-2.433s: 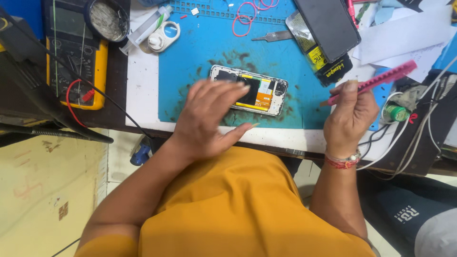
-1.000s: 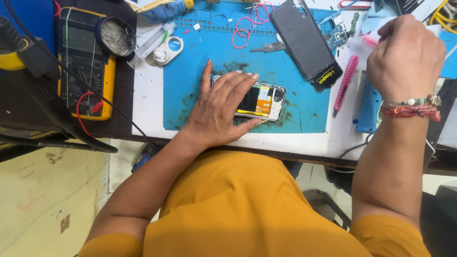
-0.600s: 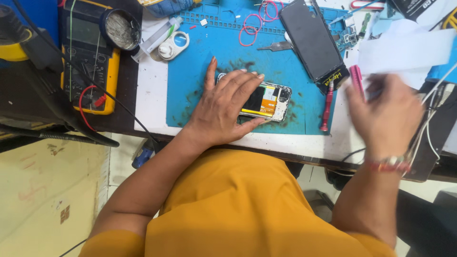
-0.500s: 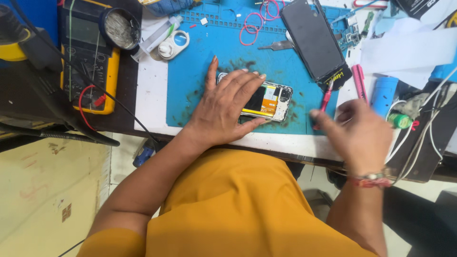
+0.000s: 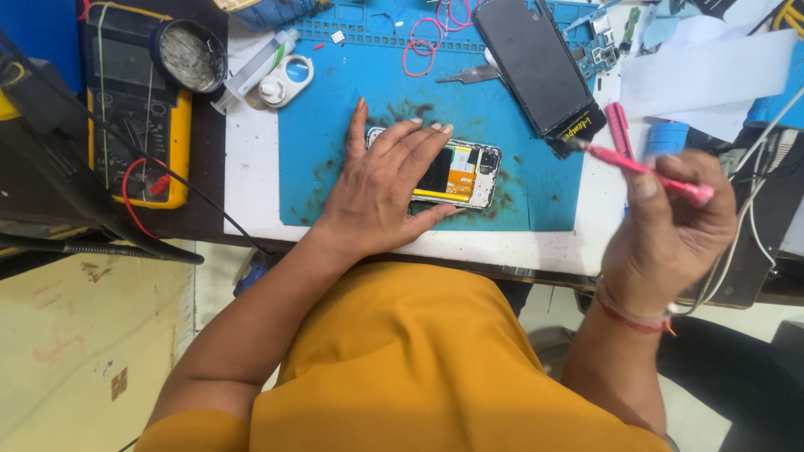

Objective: The person disassembles a smartphone by removing the back cover and using a pink plastic pry tool to separate the screen assembly. They then use a red screwdriver to remove screws from the internal frame and a blue hot air gun to heat the device edges. The person handles the phone, screen, and internal components throughout the process.

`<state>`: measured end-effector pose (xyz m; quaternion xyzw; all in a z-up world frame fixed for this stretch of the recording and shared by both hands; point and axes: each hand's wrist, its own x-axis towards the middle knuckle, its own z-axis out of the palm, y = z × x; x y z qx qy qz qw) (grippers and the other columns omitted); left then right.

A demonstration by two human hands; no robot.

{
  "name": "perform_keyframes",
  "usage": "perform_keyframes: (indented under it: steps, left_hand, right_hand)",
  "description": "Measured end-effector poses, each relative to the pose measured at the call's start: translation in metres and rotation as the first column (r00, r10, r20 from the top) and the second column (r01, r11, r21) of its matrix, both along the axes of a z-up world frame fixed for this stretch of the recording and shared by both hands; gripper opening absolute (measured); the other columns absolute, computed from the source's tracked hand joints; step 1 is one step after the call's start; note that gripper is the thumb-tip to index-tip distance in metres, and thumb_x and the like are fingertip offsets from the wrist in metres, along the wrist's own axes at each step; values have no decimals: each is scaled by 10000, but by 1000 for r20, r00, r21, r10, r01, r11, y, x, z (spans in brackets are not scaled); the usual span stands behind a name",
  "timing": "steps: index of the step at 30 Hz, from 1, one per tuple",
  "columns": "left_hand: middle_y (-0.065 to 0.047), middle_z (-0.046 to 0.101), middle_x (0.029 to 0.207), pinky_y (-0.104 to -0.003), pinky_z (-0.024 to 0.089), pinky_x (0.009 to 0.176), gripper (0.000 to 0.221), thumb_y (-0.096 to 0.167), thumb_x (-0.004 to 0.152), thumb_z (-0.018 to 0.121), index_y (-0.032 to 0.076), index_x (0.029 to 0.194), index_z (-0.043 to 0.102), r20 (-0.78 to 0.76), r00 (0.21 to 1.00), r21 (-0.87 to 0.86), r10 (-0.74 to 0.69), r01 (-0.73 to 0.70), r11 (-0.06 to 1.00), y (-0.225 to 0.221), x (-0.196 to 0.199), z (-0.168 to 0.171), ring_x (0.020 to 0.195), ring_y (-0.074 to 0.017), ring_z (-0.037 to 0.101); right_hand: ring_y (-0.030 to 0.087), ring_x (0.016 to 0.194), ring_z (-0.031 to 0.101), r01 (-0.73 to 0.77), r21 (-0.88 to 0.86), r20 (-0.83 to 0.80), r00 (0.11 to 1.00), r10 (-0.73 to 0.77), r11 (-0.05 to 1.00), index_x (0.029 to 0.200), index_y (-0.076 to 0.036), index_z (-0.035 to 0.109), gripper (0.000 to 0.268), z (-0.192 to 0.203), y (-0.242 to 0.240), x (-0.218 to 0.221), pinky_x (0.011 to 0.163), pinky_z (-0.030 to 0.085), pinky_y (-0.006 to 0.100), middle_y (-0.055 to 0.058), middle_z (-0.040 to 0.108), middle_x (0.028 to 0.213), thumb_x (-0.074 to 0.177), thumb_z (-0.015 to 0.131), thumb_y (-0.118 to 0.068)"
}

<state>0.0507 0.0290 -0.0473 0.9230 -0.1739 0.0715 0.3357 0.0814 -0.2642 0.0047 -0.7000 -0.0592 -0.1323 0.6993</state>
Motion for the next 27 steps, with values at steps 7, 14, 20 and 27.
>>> perform_keyframes:
  steps: [7, 14, 20, 27]
  left_hand:
    - [-106, 599, 1423, -666, 46, 1247, 892, 504, 850, 806, 59, 1522, 424, -11, 1000, -11, 4, -4, 1000, 0, 1, 4, 1384, -309, 496]
    - [-105, 604, 1422, -658, 50, 1253, 886, 500, 852, 803, 69, 1526, 422, -13, 1000, -19, 13, -14, 1000, 2, 0, 5, 1391, -309, 496]
    - [-111, 606, 1411, -670, 48, 1242, 879, 493, 850, 801, 54, 1516, 431, -19, 1000, -15, 4, -5, 1000, 1, 2, 5, 1381, -310, 495]
    - [-109, 606, 1407, -662, 57, 1249, 866, 501, 849, 800, 67, 1507, 443, -35, 999, -15, 16, -16, 1000, 1, 1, 6, 1389, -306, 497]
  right_hand:
    - [193, 1154, 715, -50, -157, 198, 977, 81, 986, 1611, -144, 255, 543, -53, 56, 13, 1034, 602, 316, 170, 648, 1360, 1192, 572, -4]
    - [217, 1108, 703, -9, -270, 252, 965, 80, 963, 1563, -133, 339, 454, -76, 56, 5, 963, 621, 333, 196, 604, 1376, 1176, 526, 15]
    - [218, 1129, 705, -22, -309, 258, 960, 106, 951, 1550, -125, 339, 442, -70, 58, 6, 955, 640, 323, 194, 588, 1399, 1178, 542, 1]
    - [333, 1027, 622, 190, -612, 505, 841, 194, 767, 1313, -68, 534, 361, -37, 67, 18, 909, 548, 396, 161, 585, 1209, 1021, 746, -63]
